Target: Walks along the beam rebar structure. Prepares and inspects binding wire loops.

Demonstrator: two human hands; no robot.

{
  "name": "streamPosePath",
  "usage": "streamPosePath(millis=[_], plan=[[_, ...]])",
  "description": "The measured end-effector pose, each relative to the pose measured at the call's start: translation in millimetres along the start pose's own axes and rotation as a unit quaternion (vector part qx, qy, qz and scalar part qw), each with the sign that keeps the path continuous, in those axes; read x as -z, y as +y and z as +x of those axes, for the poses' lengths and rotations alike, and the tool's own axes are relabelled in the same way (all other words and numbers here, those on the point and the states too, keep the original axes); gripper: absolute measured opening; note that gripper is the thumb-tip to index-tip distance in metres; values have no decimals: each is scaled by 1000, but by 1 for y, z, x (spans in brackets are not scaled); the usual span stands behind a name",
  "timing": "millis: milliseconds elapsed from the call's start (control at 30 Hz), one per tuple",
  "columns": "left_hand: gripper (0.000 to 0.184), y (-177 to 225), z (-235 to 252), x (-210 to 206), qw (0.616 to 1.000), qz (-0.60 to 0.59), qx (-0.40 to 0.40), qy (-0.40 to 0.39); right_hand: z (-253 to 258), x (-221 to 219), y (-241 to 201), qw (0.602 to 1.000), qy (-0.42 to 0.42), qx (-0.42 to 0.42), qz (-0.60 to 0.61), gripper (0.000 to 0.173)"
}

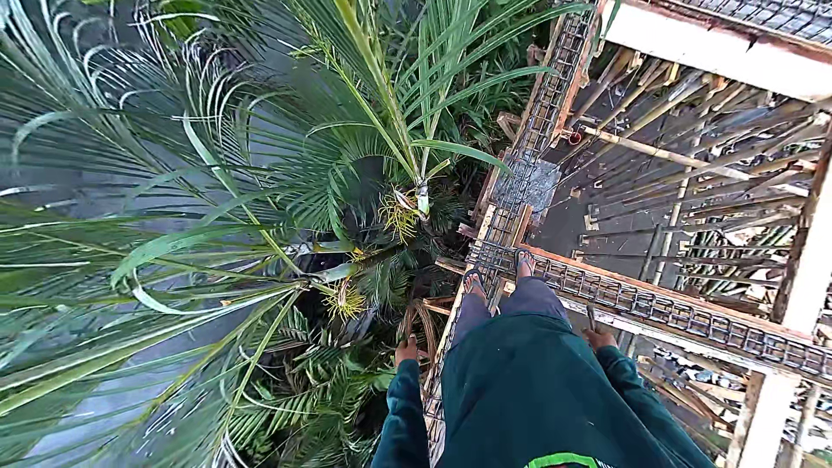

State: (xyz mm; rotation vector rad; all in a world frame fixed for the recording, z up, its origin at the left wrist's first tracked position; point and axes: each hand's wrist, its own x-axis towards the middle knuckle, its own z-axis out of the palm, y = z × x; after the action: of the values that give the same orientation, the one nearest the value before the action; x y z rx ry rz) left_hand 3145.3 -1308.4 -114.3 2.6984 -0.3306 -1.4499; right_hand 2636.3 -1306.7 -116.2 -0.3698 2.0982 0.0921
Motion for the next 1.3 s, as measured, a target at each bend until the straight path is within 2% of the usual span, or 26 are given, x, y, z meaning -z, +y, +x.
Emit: streamPosePath(millis=[100,200,367,600,767,1033,1167,1300], plan=[[46,6,3,1,1000,-24,-5,-9,-26,-5,7,1000,-12,-25,-9,44],[44,6,10,1,999,-39,-6,-12,-30,-18,28,999,1,-43,15,42],[45,7,25,13,1000,8,-13,-26,-54,-22,28,997,2,-69,17,44],[45,16,34,21,997,71,-22,-29,-38,-42,53,989,20,-73,128,42],[48,38,34,15,989,133,-54,-41,-39,-47,59,982,16,-86,165,44],[47,111,28,-9,960,248,-117,-55,-38,-69,83,965,2,-121,231,44],[47,182,-12,-36,912,352,-198,-72,-44,-75,92,960,-22,-141,243,44],[49,252,-63,-84,854,426,-280,-101,-29,-78,105,955,-48,-166,240,45]])
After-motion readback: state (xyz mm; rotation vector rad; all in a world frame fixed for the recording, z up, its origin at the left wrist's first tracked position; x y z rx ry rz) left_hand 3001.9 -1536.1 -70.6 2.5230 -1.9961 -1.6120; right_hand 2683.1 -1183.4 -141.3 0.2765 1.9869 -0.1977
